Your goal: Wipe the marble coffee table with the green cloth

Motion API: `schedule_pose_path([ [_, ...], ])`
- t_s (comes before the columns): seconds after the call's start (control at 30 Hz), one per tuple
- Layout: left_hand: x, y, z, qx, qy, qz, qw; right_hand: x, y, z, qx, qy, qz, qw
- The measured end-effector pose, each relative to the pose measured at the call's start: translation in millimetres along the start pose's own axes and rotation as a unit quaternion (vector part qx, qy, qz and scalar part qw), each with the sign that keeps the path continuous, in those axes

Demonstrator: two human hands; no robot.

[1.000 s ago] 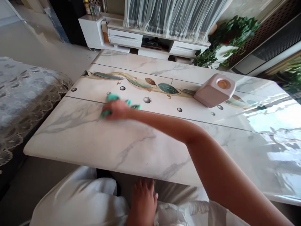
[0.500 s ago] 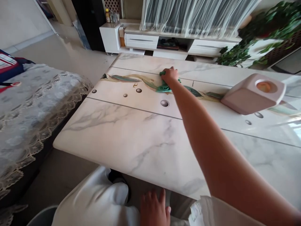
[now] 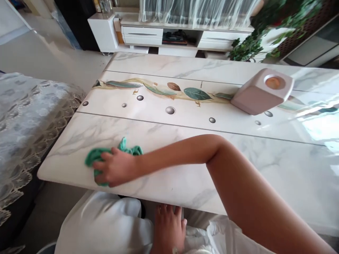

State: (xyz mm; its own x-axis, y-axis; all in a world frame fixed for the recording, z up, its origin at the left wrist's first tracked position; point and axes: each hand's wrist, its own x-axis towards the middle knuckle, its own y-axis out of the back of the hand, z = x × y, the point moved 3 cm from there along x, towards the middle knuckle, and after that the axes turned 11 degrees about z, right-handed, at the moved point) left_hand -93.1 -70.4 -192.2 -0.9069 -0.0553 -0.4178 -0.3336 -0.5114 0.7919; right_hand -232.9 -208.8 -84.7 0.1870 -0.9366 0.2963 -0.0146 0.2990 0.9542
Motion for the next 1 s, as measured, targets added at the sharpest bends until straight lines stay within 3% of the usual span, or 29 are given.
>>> schedule_pose_path([
  [0.03,0.4,0.5,-1.6,0.004,-0.004,0.007,1.000,-8.8,-2.5,-17.8,-0.013,0.005,0.009,1.000],
  [0.1,1.5,-1.8,-6.9,0.010,-0.007,0.017,1.000,-33.1,-0.6,-16.5,-0.035,-0.063,0.019,0.997],
  [0.13,1.9,-4.2,-10.3,0.011,-0.007,0.020,1.000,-48.5,4.5,1.9,-0.044,-0.121,0.016,0.992],
  [0.2,2.3,-9.9,-18.2,0.014,-0.005,0.030,0.999,-87.2,25.4,66.7,-0.070,-0.273,0.017,0.959],
  [0.27,1.1,-15.0,-26.9,0.016,-0.001,0.044,0.999,-138.5,60.9,148.6,-0.113,-0.450,0.052,0.884],
  [0.33,-1.3,-18.1,-35.2,0.023,0.006,0.065,0.998,-197.5,103.4,218.0,-0.161,-0.614,0.112,0.764],
  [0.4,-4.5,-19.4,-40.9,0.031,0.011,0.088,0.996,-244.6,136.5,254.9,-0.181,-0.709,0.141,0.667],
  [0.43,-6.2,-19.8,-42.1,0.034,0.009,0.098,0.995,-257.1,146.2,260.0,-0.191,-0.722,0.146,0.649],
  [0.47,-7.9,-20.2,-42.2,0.036,0.003,0.107,0.994,-260.8,149.7,256.7,-0.198,-0.714,0.143,0.656],
  [0.53,-10.8,-21.8,-39.7,0.040,-0.016,0.118,0.992,-246.6,137.6,226.5,-0.204,-0.666,0.118,0.708],
  [0.6,-12.8,-25.2,-35.8,0.051,-0.033,0.131,0.989,-214.1,104.9,167.9,-0.165,-0.550,0.074,0.815],
  [0.67,-14.0,-31.3,-32.2,0.066,-0.044,0.148,0.986,-181.4,67.4,85.9,-0.082,-0.348,0.041,0.933],
  [0.7,-14.6,-35.1,-30.4,0.072,-0.050,0.157,0.984,-170.5,52.4,40.9,-0.044,-0.226,0.037,0.972],
  [0.77,-16.0,-43.5,-26.9,0.083,-0.066,0.168,0.980,-164.0,35.2,-36.3,-0.029,-0.059,0.067,0.996],
  [0.83,-17.8,-50.1,-23.0,0.093,-0.081,0.172,0.977,-170.5,31.8,-83.7,-0.069,0.011,0.124,0.990],
  [0.9,-19.7,-52.4,-18.2,0.097,-0.094,0.175,0.975,-181.9,35.5,-100.2,-0.101,0.014,0.158,0.982],
  [1.0,-21.3,-48.1,-9.7,0.094,-0.112,0.171,0.974,-199.6,43.2,-86.5,-0.098,-0.063,0.135,0.984],
])
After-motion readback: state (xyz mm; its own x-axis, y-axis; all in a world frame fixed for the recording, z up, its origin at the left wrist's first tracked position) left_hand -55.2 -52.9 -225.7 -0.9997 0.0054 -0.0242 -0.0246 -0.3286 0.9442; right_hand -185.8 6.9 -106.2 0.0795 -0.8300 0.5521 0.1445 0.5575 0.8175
